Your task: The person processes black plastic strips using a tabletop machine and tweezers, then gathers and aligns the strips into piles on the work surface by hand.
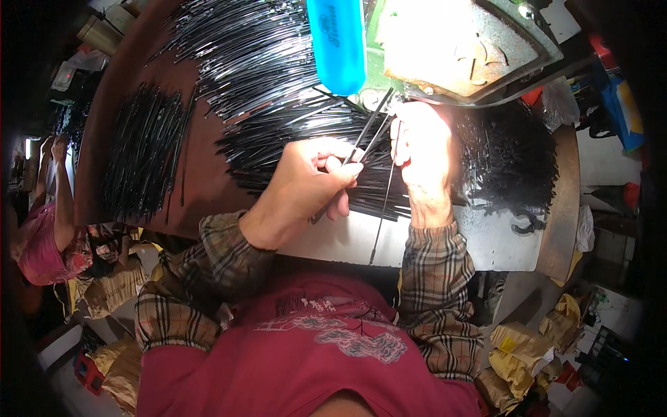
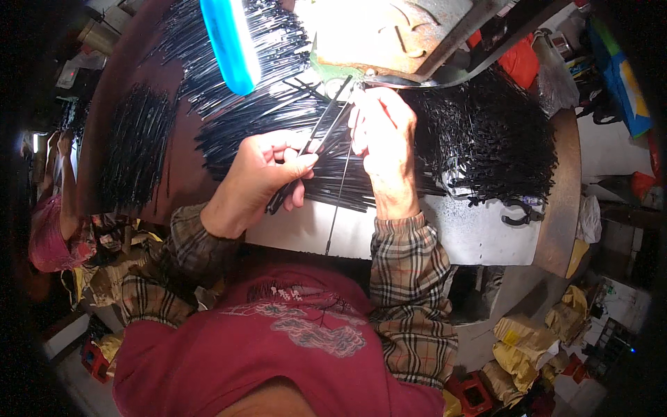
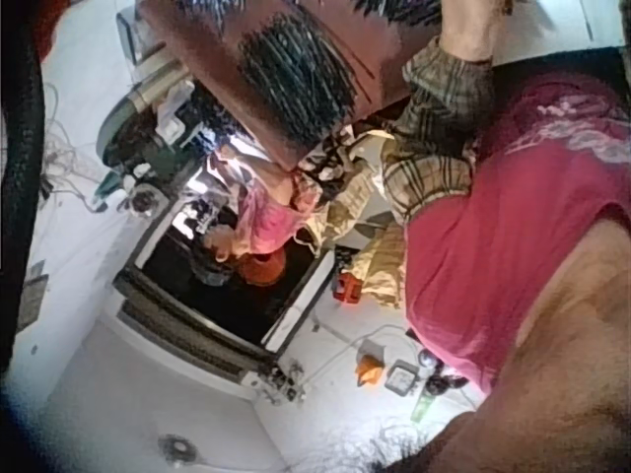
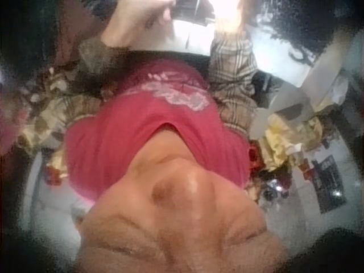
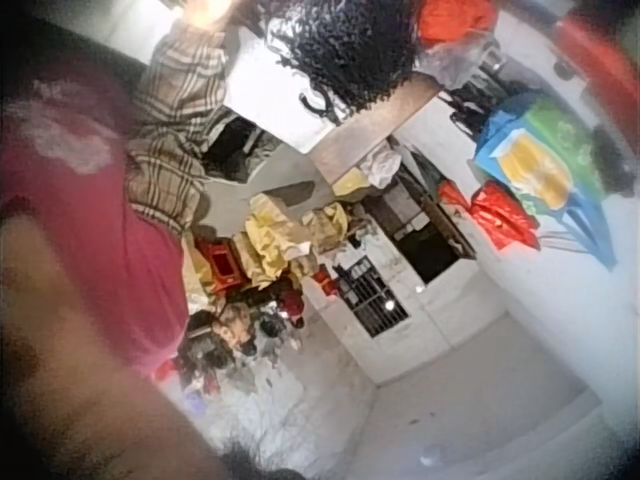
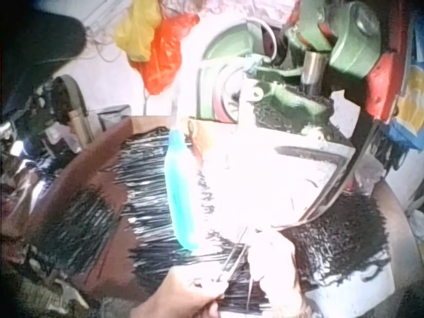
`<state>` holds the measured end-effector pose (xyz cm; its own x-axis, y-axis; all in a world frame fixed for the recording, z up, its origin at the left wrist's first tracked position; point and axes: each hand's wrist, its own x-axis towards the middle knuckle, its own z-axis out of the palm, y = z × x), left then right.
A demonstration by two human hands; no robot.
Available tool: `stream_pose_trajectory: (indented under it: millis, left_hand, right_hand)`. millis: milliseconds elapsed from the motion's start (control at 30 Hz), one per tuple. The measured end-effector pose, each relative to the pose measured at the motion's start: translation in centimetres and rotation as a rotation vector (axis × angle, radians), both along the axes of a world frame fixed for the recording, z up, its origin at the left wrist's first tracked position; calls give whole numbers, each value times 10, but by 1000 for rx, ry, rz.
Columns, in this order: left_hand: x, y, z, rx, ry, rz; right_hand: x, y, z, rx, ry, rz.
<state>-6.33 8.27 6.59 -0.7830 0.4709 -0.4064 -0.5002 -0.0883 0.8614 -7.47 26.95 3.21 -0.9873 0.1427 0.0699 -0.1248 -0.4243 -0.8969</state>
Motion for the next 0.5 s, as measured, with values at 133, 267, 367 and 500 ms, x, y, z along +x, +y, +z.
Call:
stream_pose_trajectory:
  millis: [133,267,367,500]
  left_hand:
    - [-5,2,-10,-16,38,-53]
    - [-1,11,-18,-29,113,11]
    - [-2,15,-19,18,121,46]
    - [-6,21,-21,119,193,80]
  right_hand:
    - [5,-4,0,13,10,-11]
    - [10,-7,-5,73,-66,-27]
    - [5,-4,-6,83,-1,-4]
    - [-2,0,-7,148,68,-31]
